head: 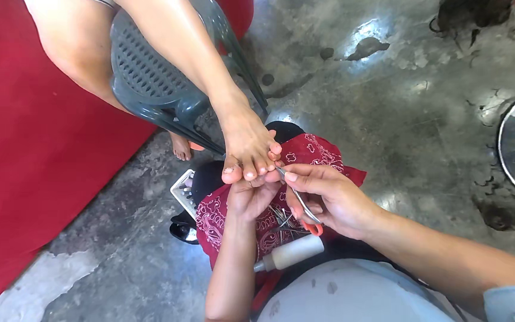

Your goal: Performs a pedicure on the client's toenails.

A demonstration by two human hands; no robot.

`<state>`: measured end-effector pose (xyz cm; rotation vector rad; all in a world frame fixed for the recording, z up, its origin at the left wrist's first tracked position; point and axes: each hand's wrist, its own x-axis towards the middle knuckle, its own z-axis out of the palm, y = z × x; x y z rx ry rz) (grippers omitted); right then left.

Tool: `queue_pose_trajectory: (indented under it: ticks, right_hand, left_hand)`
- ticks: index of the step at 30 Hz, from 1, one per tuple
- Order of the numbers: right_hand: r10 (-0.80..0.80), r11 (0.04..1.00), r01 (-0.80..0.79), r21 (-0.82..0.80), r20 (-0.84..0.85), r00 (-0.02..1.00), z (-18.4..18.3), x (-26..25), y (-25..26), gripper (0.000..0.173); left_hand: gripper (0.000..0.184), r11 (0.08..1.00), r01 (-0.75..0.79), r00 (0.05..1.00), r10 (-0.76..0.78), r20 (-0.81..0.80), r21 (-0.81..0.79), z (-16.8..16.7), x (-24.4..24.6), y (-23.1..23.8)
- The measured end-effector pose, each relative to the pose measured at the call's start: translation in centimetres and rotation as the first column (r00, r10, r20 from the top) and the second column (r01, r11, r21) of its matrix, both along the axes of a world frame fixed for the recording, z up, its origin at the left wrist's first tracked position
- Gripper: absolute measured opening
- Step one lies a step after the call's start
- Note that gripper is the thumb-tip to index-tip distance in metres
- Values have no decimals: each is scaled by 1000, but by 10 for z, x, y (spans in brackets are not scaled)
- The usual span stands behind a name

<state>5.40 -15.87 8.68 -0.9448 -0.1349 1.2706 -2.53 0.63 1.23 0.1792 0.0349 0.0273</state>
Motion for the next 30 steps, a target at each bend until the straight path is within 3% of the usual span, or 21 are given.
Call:
queue_pose_trajectory:
  ticks: [4,8,17,25,30]
  right_hand:
    - [-10,1000,10,0,-12,1000,-1,0,2,33]
    - [-40,995,47,83,-89,995,-9,-7,3,31]
    - [-104,969,110,220,-39,994,-33,-23,4,27]
    - [-71,991,76,109,-47,996,-20,-11,3,30]
    - [-45,980,70,184,-139,989,-21,-12,4,27]
  left_hand:
    - [33,1000,3,1000,-3,-1,-29,0,-1,0]
    - [45,999,10,1000,-10,11,-31,-1,0,0]
    - [45,998,13,1000,-12,9,-54,2,1,-1]
    - [42,997,29,999,-27,29,-66,3,1,0]
    - [30,999,13,1000,-13,-7,-36,1,-1,0]
